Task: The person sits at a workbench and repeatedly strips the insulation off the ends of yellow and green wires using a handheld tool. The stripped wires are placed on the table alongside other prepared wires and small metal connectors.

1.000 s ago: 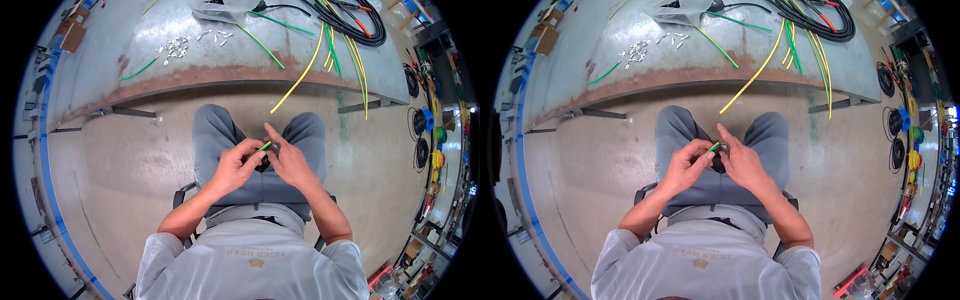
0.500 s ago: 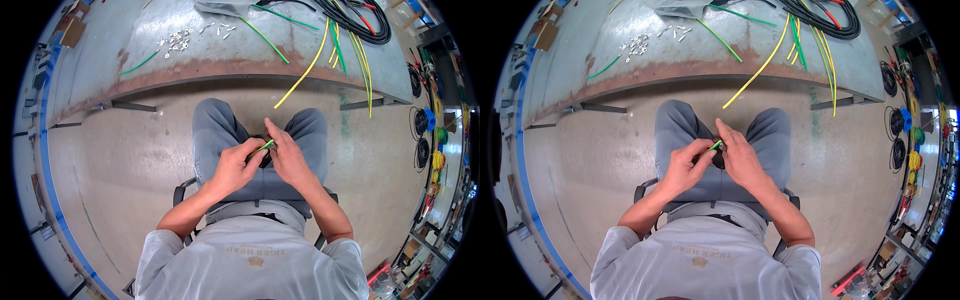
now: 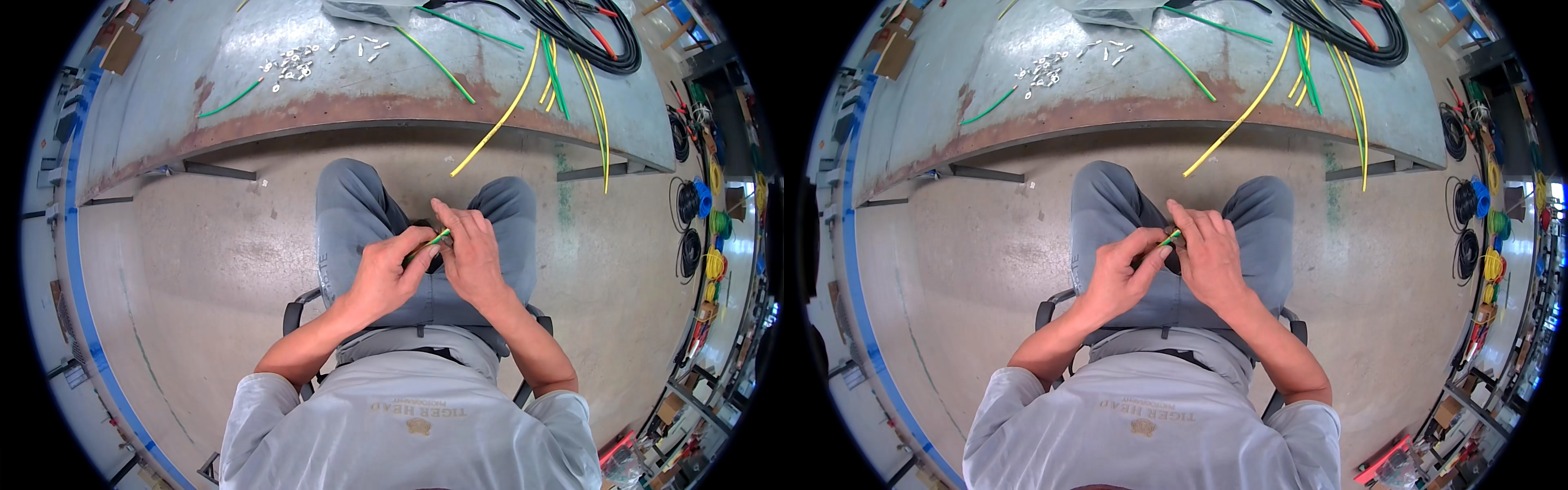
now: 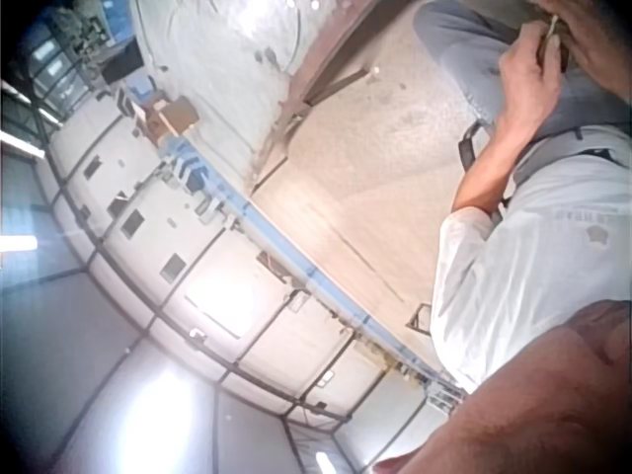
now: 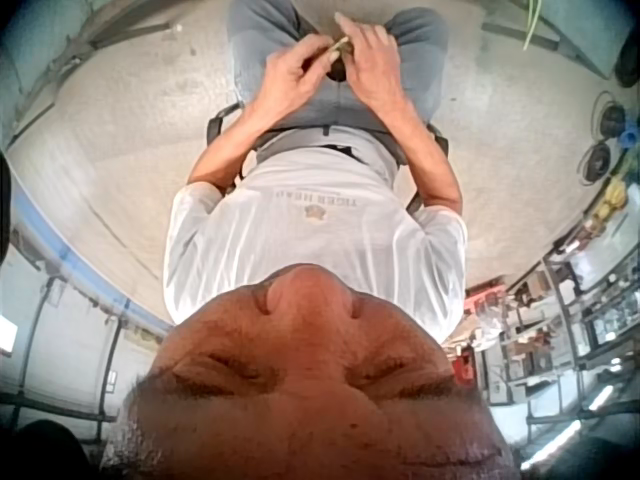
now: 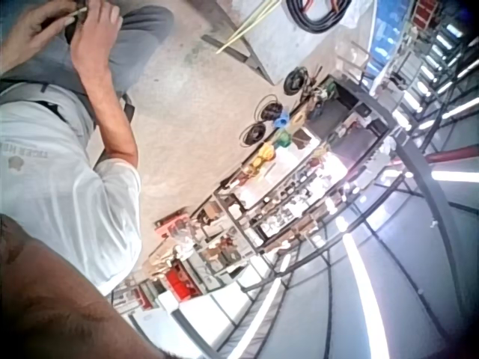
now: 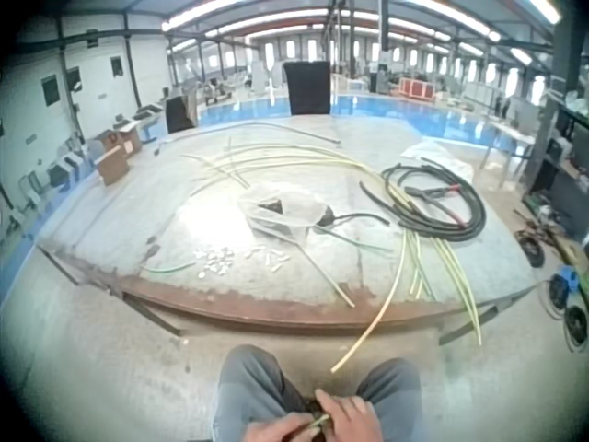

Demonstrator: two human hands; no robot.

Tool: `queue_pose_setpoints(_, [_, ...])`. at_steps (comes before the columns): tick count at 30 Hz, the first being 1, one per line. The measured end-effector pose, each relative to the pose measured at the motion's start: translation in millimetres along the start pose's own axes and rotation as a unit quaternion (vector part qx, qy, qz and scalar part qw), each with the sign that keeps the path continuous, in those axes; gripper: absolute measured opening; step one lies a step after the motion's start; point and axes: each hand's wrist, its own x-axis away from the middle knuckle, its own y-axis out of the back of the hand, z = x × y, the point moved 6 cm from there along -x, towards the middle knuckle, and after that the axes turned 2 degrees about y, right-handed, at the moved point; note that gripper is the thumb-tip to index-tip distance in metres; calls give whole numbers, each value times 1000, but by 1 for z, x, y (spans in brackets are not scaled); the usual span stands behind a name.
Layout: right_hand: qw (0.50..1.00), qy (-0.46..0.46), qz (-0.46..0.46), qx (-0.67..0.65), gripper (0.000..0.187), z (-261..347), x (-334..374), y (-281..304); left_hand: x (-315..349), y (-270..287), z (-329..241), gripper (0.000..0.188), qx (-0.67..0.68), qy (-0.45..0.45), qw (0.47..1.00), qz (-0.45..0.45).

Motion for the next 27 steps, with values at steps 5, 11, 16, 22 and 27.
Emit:
queue_pose_setpoints(5, [999, 14, -28, -6, 69, 3, -3, 6, 3, -1, -3, 19, 3, -23, 1000, -7])
queue_pose_setpoints(11, [996, -7, -40, -77, 75, -2, 4, -3, 4, -1, -5, 20, 4, -35, 999, -6])
queue_pose_setpoints(16, [995, 6, -46, -83, 74, -2, 2, -2, 5, -1, -8, 21, 11, -22, 1000, 9])
queue_pose_setpoints(22, [999, -12, -33, -3, 55, 3, -3, 8, 7, -4, -4, 19, 29, -23, 999, 4])
queue_pose_setpoints(27, [990, 63, -113, 58, 22, 8, -9, 19, 8, -8, -9, 18, 20, -44, 998, 26])
